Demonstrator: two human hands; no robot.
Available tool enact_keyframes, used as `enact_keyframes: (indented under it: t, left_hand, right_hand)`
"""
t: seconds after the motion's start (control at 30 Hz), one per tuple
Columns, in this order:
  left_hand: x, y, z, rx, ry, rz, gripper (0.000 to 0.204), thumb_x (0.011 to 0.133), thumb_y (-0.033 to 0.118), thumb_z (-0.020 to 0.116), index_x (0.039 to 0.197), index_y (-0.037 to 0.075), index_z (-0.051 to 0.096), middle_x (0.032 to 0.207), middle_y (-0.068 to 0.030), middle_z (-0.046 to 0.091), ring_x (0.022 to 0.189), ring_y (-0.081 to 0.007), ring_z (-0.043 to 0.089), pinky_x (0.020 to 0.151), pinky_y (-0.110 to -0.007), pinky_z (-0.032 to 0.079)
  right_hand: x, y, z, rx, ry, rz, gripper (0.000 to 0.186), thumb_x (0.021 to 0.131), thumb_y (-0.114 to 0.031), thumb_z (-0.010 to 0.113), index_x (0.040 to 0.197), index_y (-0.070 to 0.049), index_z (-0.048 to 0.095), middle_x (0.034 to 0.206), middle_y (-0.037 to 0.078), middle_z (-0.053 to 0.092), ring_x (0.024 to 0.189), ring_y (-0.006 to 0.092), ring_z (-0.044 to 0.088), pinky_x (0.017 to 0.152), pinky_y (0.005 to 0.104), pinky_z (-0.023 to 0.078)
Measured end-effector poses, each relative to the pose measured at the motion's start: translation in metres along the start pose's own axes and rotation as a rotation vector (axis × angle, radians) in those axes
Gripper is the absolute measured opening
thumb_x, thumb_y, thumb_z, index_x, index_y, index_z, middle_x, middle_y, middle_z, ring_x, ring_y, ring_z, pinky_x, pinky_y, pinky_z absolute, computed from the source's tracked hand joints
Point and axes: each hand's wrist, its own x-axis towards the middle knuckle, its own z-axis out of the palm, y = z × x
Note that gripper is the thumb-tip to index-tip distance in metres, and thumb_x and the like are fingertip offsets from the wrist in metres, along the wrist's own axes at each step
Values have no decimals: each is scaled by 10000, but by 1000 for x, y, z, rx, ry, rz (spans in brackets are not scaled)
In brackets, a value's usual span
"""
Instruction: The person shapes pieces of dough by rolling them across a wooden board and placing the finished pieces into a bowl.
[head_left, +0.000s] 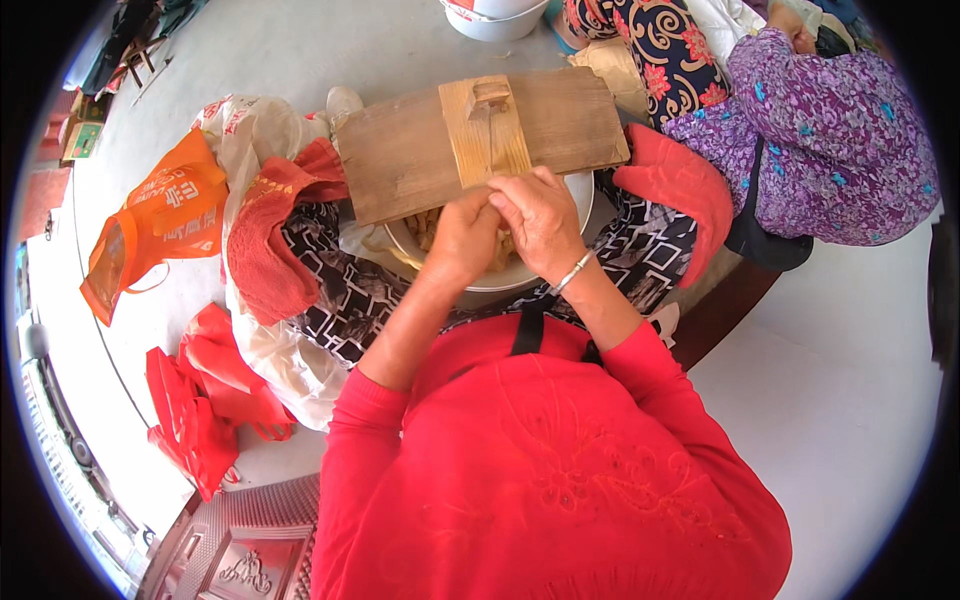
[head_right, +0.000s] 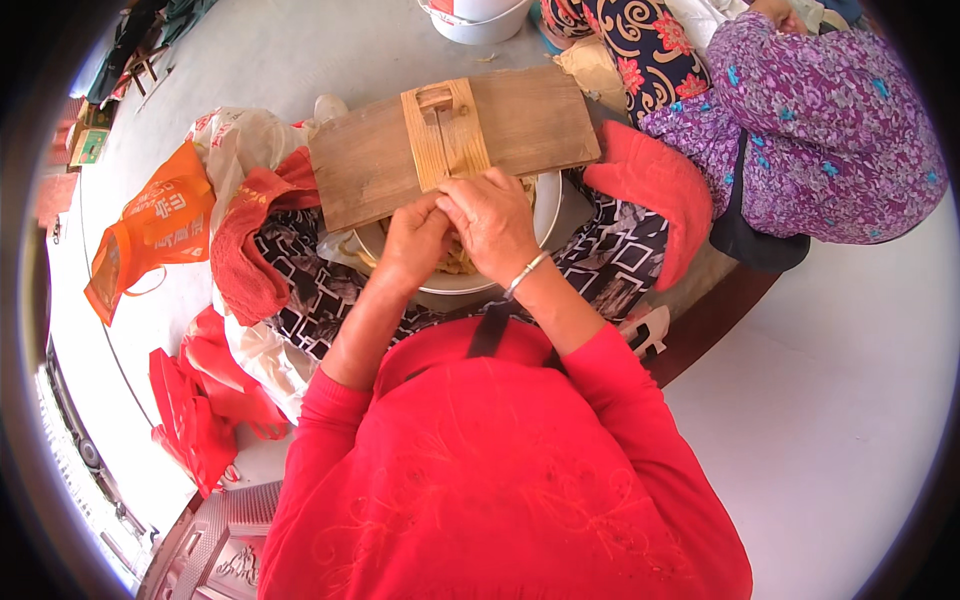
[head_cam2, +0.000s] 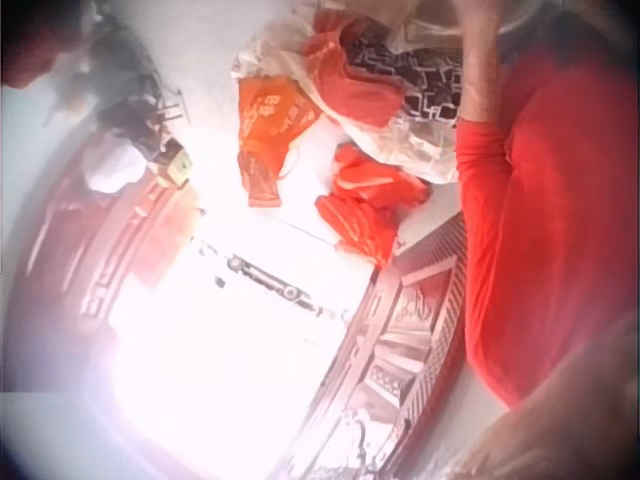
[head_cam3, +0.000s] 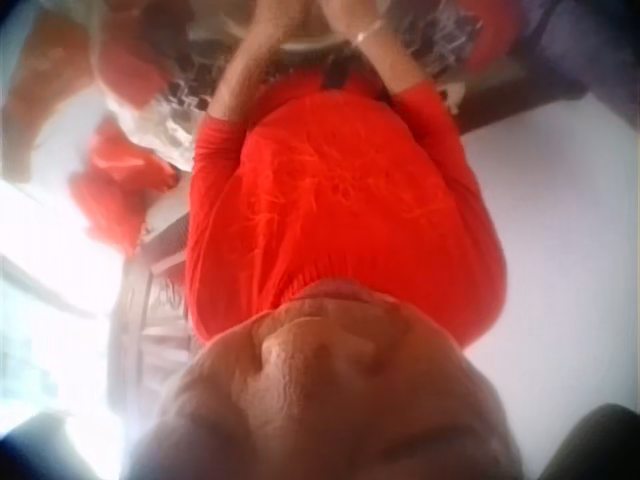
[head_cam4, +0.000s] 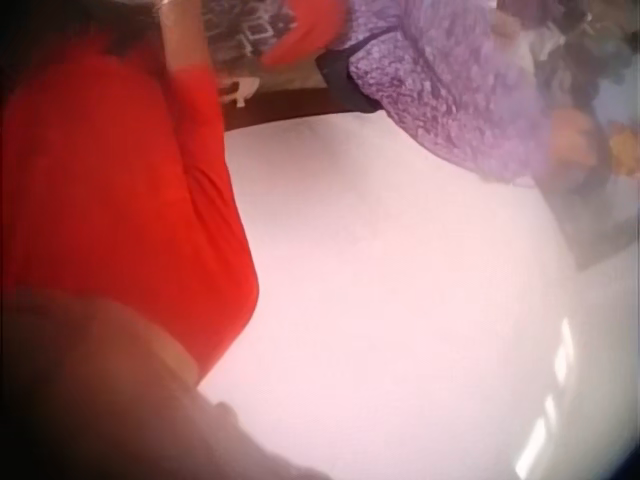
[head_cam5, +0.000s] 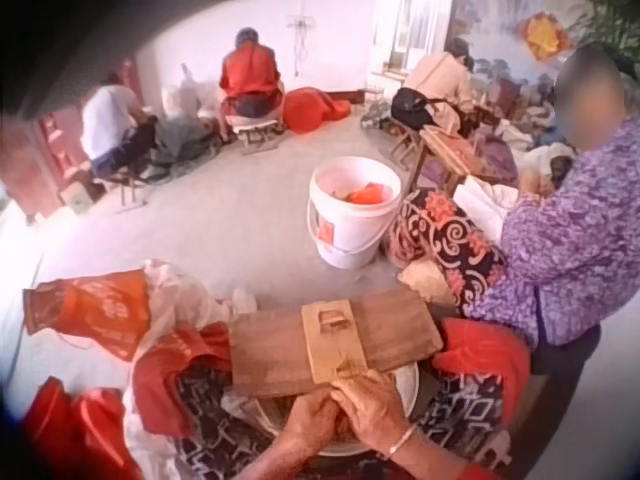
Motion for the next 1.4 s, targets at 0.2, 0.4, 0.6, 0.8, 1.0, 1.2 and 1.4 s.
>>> enact_keyframes:
  t: [0.2,0.4,0.6,0.8,1.0,1.2,1.4]
  left_hand:
    - [-18,33,-25,901,-47,204,295,960,231,536,799,2,628,609,-54,537,564,-114,494,525,-308,414]
    - [-14,0,-18,170,-181,-25,363,992,309,518,849,6,658,628,16,548,594,-79,494,524,-245,403]
    - [-39,26,26,-446,-88,-120,185,980,225,529,976,49,584,676,29,479,507,-41,354,449,-199,280]
    - [-40,-12,8,-442,-248,-390,91,948,142,567,986,62,587,679,30,481,528,-35,370,455,-188,294]
    - [-69,-10,1,894,-34,406,165,845,85,611,1007,55,621,703,-85,584,629,-280,613,570,-378,491]
    - [-68,-11,-4,896,-25,647,378,799,22,643,1175,14,609,908,-113,614,756,-294,636,650,-338,520]
    - [-66,13,1,460,-158,309,345,850,45,622,1192,7,591,1081,-180,575,924,-373,600,766,-370,510]
  right_hand:
    - [-15,22,-26,-147,-275,245,303,905,-267,624,724,-31,562,644,194,544,600,366,564,513,386,443]
    - [-31,-49,-51,1206,-717,700,215,979,-178,556,1063,-34,692,658,-49,531,546,45,480,484,217,387]
    - [-31,-8,-8,549,-4,457,215,954,-165,567,1094,-45,680,731,46,668,607,163,619,549,272,486]
    - [-36,-10,-21,-9,-171,305,170,900,-176,634,990,-43,691,836,141,682,730,295,678,601,316,517]
    - [-74,-10,-19,145,-435,520,289,932,-303,582,801,-55,653,680,145,621,634,337,614,543,387,471]
    - [-94,-12,-9,1402,-355,1188,287,988,-264,516,1035,-18,655,962,88,677,904,167,643,762,315,508]
    - [-90,2,0,1548,-296,1068,155,904,-45,554,1006,-6,665,1127,64,620,956,173,616,859,292,490]
